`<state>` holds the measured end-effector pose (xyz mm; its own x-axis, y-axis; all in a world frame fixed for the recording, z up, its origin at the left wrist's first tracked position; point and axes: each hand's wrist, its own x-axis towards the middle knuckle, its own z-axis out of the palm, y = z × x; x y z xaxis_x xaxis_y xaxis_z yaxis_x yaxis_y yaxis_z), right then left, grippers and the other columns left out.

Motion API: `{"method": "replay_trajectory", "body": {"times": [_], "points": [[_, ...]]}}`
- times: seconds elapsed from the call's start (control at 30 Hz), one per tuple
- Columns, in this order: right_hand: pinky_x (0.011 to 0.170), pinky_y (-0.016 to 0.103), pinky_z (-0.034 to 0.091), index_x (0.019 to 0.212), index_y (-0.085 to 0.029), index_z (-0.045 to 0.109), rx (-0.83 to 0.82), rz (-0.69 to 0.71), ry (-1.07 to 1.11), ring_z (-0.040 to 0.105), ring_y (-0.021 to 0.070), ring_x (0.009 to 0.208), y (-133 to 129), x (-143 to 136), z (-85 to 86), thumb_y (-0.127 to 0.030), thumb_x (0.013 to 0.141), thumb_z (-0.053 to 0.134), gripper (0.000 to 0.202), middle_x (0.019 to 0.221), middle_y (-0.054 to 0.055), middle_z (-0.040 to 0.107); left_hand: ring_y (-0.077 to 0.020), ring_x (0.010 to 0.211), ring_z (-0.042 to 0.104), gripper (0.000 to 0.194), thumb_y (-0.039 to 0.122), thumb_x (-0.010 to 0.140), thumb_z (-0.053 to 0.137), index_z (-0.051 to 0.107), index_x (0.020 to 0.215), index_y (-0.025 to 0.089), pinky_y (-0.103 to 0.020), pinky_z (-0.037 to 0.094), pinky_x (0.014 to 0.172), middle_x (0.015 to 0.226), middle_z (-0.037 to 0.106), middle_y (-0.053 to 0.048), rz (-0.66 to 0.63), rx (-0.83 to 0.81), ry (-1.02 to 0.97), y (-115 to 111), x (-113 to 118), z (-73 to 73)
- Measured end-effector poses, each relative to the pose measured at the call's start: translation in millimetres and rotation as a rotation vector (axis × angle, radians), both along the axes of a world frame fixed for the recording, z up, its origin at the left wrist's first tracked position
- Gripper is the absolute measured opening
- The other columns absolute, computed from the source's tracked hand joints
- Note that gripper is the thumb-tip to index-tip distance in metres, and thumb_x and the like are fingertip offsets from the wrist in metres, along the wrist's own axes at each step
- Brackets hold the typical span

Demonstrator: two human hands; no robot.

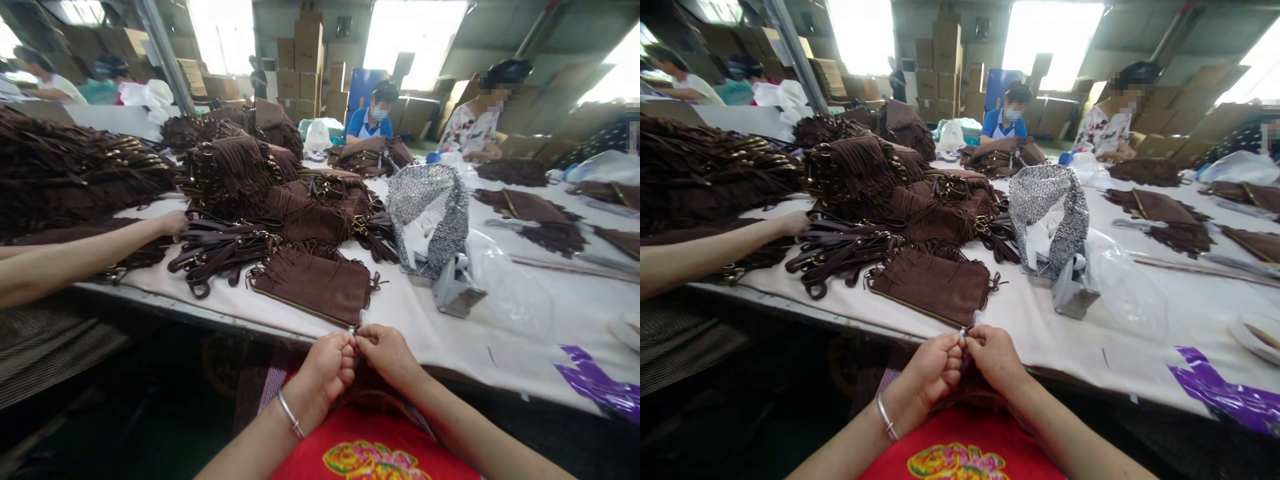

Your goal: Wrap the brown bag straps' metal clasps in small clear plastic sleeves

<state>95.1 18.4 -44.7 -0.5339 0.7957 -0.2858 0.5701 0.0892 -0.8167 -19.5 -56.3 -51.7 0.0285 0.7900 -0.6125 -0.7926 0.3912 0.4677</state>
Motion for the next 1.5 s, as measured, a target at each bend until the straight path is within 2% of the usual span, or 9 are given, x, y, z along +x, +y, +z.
{"method": "replay_trajectory", "body": {"times": [0.13,0.37,0.43,0.57,0.63,0.77,0.9,1.2,1.5], "points": [[0.047,0.023,0.040,0.077,-0.020,0.064,0.013,0.023,-0.040,0.056,0.0139,0.048,0.6,-1.1,3.6,-0.028,0.076,0.054,0.013,0.058,-0.001,0.066,-0.0028,0.037,0.007,0.021,0.023,0.089,0.040,0.040,0.069,0.018,-0.013,0.009,0.036,0.051,0.017,0.012,-0.071,-0.024,-0.091,-0.8,-7.1,0.3],[0.060,0.026,0.036,0.071,-0.022,0.063,0.418,0.249,-0.355,0.062,0.0186,0.068,11.1,-5.9,15.0,-0.023,0.077,0.055,0.009,0.070,0.004,0.070,-0.0039,0.038,0.010,0.020,0.024,0.085,0.042,0.043,0.066,0.018,-0.017,0.007,0.039,0.049,0.024,0.011,-0.081,-0.079,0.038,-6.8,-8.2,2.2],[0.058,0.027,0.032,0.073,-0.022,0.062,0.516,0.289,-0.481,0.062,0.0200,0.068,11.0,-8.6,14.1,-0.028,0.078,0.057,0.009,0.071,0.006,0.070,-0.0051,0.039,0.017,0.020,0.024,0.084,0.046,0.046,0.065,0.018,-0.019,0.011,0.041,0.049,0.030,0.009,-0.047,-0.059,0.292,-9.8,-5.4,1.3],[0.057,0.027,0.030,0.083,-0.021,0.061,0.646,0.345,-0.562,0.063,0.0213,0.069,8.6,-9.5,12.4,-0.032,0.082,0.054,0.013,0.075,0.008,0.071,-0.0132,0.055,0.043,0.029,0.023,0.088,0.046,0.049,0.059,0.019,-0.027,0.028,0.055,0.059,0.052,-0.002,-0.042,0.199,1.273,-20.5,-1.3,-4.3],[0.057,0.027,0.031,0.083,-0.021,0.060,0.604,0.410,-0.510,0.062,0.0207,0.068,12.5,-7.0,16.6,-0.030,0.081,0.056,0.010,0.074,0.007,0.070,-0.0172,0.063,0.050,0.028,0.019,0.090,0.041,0.053,0.065,0.020,-0.030,0.031,0.060,0.068,0.059,-0.006,-0.088,0.336,1.590,-27.1,-1.0,-9.0],[0.063,0.024,0.039,0.081,-0.021,0.063,0.406,0.602,-0.248,0.062,0.0170,0.072,33.9,-3.8,37.4,-0.024,0.084,0.054,0.010,0.077,0.003,0.070,-0.0190,0.063,0.052,0.021,0.011,0.088,0.042,0.055,0.074,0.020,-0.031,0.031,0.058,0.071,0.059,-0.009,-0.157,0.423,1.900,-36.2,-1.5,-17.5],[0.075,0.024,0.041,0.090,-0.020,0.069,0.505,0.711,-0.151,0.061,0.0162,0.083,50.9,-16.1,57.5,-0.019,0.089,0.047,0.022,0.088,0.004,0.068,-0.0199,0.061,0.053,0.018,0.006,0.085,0.044,0.053,0.076,0.019,-0.031,0.032,0.054,0.069,0.058,-0.008,-0.187,0.383,2.135,-37.8,-0.2,-18.6],[0.051,0.025,0.028,0.097,-0.030,0.072,0.806,1.240,-0.483,0.056,0.0168,0.070,41.5,-68.1,75.3,-0.021,0.080,0.061,0.023,0.092,0.006,0.058,-0.0225,0.063,0.056,0.012,0.008,0.085,0.045,0.050,0.087,0.019,-0.033,0.039,0.054,0.074,0.060,-0.005,-0.207,0.398,2.275,-39.3,-0.7,-20.7],[0.057,0.028,0.030,0.075,-0.019,0.070,0.910,1.386,-0.404,0.055,0.0189,0.079,43.3,-83.9,75.3,-0.019,0.083,0.057,0.016,0.086,0.006,0.061,-0.0235,0.065,0.058,0.015,0.006,0.081,0.046,0.053,0.087,0.017,-0.032,0.040,0.055,0.075,0.062,-0.007,-0.272,0.378,2.213,-39.6,-4.8,-24.6]]}}
